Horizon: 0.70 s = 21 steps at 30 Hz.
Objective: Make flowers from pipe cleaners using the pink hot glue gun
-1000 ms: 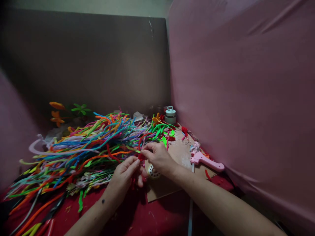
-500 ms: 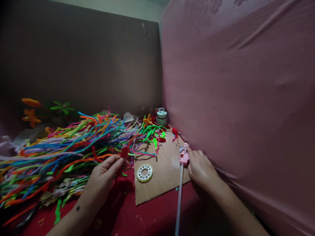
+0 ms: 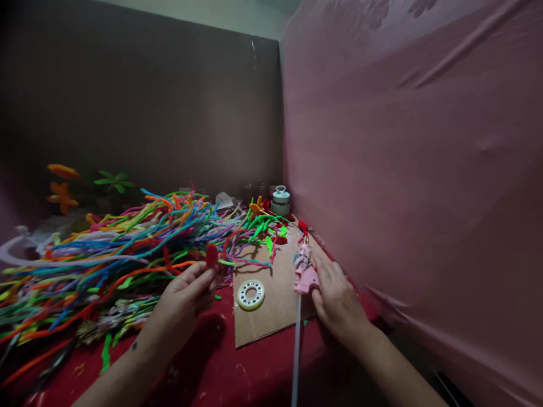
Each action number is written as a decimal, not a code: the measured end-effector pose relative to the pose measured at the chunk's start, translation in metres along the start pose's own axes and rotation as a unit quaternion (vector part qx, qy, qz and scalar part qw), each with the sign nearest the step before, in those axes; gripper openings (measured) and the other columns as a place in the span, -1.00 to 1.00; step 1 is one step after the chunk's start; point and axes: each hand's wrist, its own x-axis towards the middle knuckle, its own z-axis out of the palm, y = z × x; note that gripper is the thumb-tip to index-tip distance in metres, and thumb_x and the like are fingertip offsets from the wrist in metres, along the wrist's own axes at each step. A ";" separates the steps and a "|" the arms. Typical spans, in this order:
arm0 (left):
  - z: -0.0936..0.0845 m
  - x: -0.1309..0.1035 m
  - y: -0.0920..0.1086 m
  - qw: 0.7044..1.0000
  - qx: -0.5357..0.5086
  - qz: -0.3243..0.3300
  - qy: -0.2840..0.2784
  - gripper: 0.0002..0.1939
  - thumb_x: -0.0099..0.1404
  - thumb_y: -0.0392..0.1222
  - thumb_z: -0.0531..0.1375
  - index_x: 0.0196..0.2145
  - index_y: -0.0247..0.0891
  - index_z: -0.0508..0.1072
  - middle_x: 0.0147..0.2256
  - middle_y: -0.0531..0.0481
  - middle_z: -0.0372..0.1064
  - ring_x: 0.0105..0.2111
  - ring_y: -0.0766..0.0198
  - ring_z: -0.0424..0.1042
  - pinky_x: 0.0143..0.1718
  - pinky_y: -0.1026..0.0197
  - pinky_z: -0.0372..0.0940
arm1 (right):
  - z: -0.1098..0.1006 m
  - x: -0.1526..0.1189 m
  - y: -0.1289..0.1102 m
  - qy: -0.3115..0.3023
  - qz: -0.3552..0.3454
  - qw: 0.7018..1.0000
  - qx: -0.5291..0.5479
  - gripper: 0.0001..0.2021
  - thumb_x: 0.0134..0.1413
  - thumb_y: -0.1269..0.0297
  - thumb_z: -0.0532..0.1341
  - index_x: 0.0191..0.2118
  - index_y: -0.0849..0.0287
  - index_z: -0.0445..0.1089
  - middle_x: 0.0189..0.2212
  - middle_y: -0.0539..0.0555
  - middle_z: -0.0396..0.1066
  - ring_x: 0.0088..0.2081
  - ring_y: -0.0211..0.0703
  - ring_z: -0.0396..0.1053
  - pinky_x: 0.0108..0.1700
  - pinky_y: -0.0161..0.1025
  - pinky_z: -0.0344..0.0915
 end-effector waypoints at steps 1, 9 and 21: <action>0.004 -0.003 0.000 1.000 -0.002 -0.002 -0.014 -0.77 0.09 -0.07 0.22 -0.39 -0.24 0.28 -0.66 0.25 0.05 -0.72 0.53 -0.10 -0.69 0.42 -0.16 | -0.001 0.000 -0.009 0.008 -0.017 1.000 0.008 -0.43 -0.01 0.51 0.02 0.18 0.37 0.00 -0.04 0.32 0.26 -0.02 0.09 0.21 -0.03 0.01 0.26; 0.025 -0.017 -0.005 0.985 0.162 0.066 -0.006 -0.75 -0.02 -0.10 0.29 -0.44 -0.29 0.36 -0.63 0.18 0.11 -0.61 0.45 0.06 -0.59 0.36 0.00 | 0.003 0.002 -0.077 0.036 -0.104 0.992 0.059 -0.35 -0.01 0.57 0.04 0.23 0.42 -0.15 -0.07 0.35 0.28 -0.06 0.15 0.21 -0.07 0.11 0.31; 0.020 -0.016 -0.003 0.967 0.220 0.120 -0.037 -0.83 0.08 -0.18 0.19 -0.59 -0.29 0.33 -0.63 0.12 0.17 -0.58 0.39 0.13 -0.52 0.33 0.07 | 0.009 0.002 -0.092 0.038 -0.139 0.988 0.063 -0.26 0.01 0.57 0.00 0.28 0.40 -0.38 0.02 0.34 0.25 -0.07 0.11 0.23 -0.08 0.08 0.33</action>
